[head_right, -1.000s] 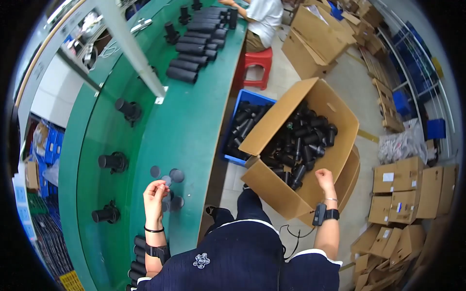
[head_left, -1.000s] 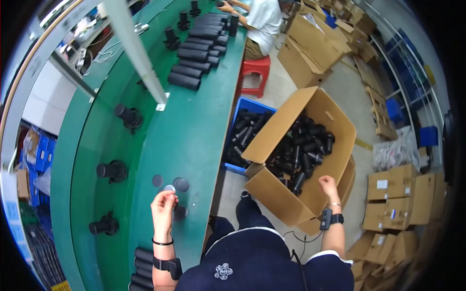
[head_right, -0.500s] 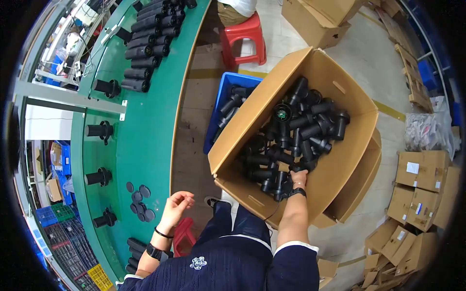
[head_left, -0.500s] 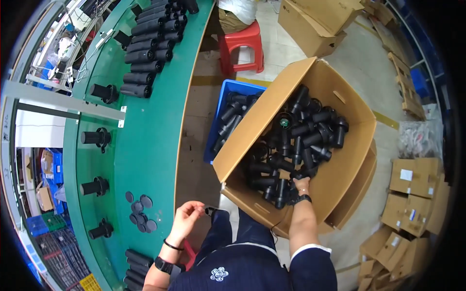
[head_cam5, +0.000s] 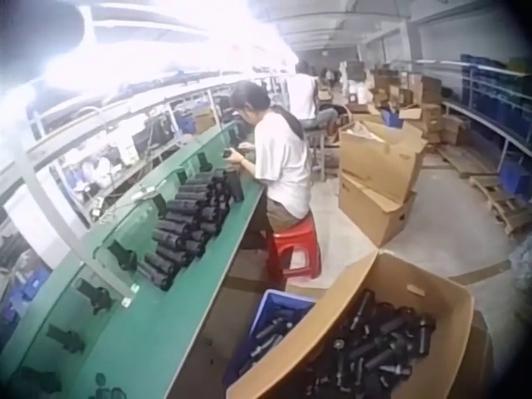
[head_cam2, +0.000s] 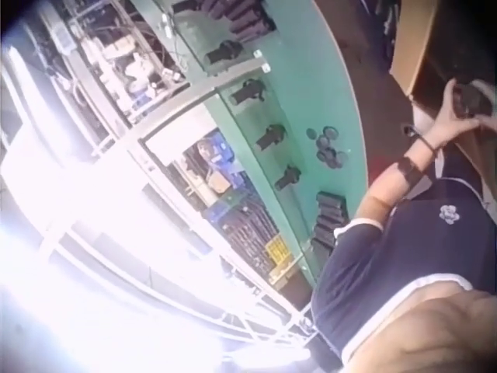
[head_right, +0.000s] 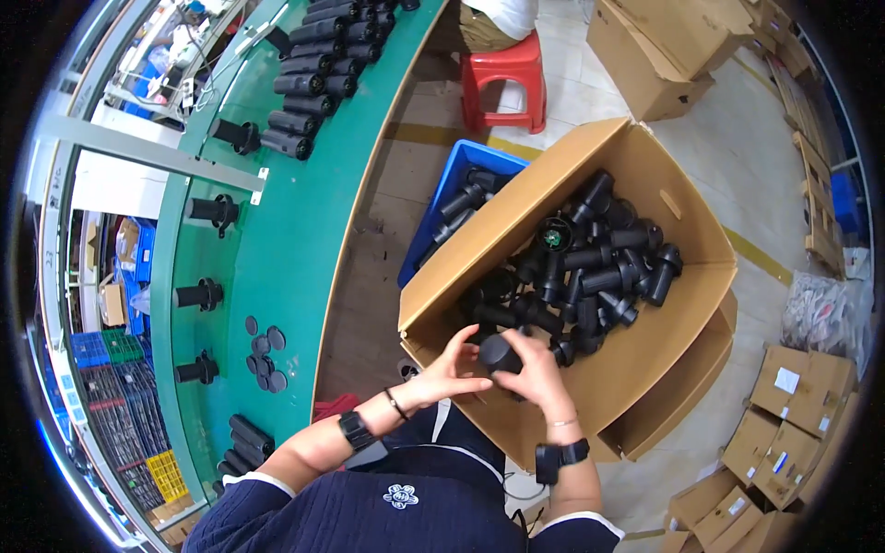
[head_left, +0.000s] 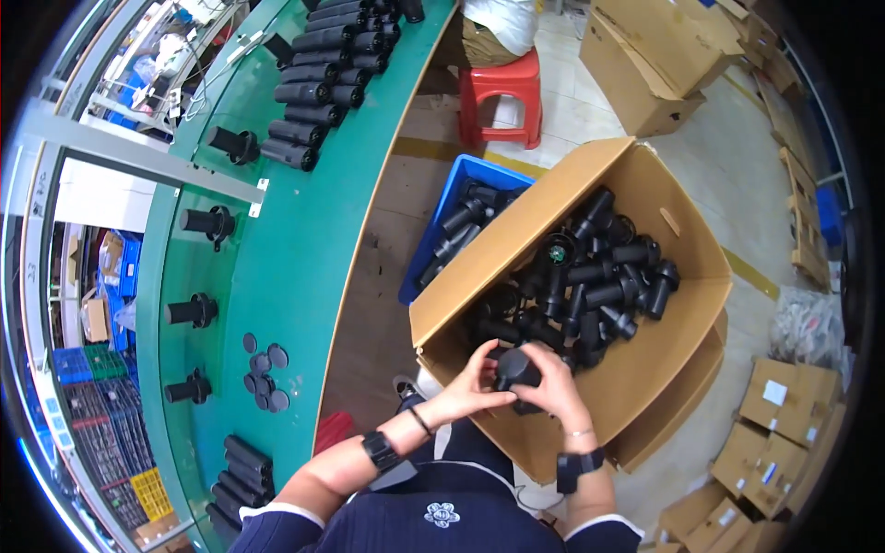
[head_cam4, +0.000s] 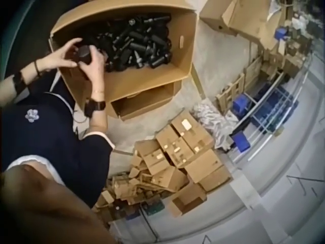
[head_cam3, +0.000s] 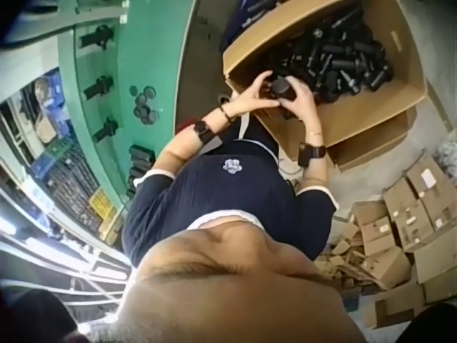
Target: The person picks up a black tube and a cap from the table, fits the cap onto the tube by hand, and places the assembled unit onto the conveyor belt, repeating this process for several units.
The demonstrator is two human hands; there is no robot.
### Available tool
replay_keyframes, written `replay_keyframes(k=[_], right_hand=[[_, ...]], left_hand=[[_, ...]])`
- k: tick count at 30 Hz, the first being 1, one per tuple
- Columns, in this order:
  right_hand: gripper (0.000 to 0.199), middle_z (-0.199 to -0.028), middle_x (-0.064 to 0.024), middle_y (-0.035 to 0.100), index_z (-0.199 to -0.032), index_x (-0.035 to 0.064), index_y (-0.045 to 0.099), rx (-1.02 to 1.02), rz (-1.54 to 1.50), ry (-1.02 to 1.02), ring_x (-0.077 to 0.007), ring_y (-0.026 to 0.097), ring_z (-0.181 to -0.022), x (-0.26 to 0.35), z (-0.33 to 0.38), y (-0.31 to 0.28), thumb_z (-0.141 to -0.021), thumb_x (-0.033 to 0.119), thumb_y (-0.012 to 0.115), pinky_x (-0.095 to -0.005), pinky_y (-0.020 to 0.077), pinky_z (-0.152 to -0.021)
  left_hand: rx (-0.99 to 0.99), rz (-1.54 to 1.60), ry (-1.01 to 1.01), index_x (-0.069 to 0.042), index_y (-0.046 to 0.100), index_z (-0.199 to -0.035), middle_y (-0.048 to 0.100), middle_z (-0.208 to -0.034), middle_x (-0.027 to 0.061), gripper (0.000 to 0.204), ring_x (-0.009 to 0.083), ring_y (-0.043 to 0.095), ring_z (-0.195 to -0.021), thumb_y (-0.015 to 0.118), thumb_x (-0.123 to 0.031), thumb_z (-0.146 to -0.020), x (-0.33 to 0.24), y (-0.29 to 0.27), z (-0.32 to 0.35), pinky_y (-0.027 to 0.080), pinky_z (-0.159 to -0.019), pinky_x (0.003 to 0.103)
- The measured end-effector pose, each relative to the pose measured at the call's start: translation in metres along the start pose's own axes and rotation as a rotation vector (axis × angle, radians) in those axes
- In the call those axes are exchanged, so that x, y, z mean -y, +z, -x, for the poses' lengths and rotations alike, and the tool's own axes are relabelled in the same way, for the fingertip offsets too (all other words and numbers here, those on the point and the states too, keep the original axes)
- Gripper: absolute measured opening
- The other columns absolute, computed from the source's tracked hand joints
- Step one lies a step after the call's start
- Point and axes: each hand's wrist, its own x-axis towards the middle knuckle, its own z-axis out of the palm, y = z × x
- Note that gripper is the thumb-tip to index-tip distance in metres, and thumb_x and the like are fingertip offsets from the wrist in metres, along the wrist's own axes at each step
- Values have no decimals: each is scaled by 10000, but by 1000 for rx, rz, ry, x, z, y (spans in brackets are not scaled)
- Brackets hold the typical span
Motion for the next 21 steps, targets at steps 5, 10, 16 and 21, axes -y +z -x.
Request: replay_keyframes(k=[5, 10, 16, 21], right_hand=[[446, -1013, -142, 663, -1197, 34, 573, 300, -499, 134, -225, 654, -905, 44, -23, -5, -773, 89, 701, -312, 522, -766], [496, -1162, -191, 600, -1238, 11, 541, 189, 87, 74, -276, 633, -961, -82, -90, 54, -781, 114, 704, -340, 523, -808], [949, -1436, -211, 339, -1409, -5, 262, 313, 471, 297, -360, 459, -1231, -133, -127, 173, -668, 221, 811, -400, 453, -967], [593, -1123, -241, 591, -1164, -8, 504, 219, 730, 275, -363, 619, -980, -173, -134, 209, -686, 227, 765, -424, 525, -820]], left_hand=[[-8, -124, 156, -68, 415, -1302, 569, -1142, 77, 562, 164, 536, -1079, 709, -160, -833, -13, -22, 10, 434, -948, 306], [-133, 147, 231, -69, 465, -1219, 604, -1156, 149, 420, 229, 575, -1090, 667, -167, -864, -51, -68, 81, 442, -964, 369], [-535, 131, 332, -70, 486, -1184, 617, -1131, 175, 495, 249, 590, -1063, 721, -296, -811, -81, -122, 192, 450, -944, 364], [-819, 215, 403, -98, 487, -1174, 617, -1108, 149, 471, 231, 603, -1032, 726, -268, -805, -65, -144, 257, 492, -882, 345]])
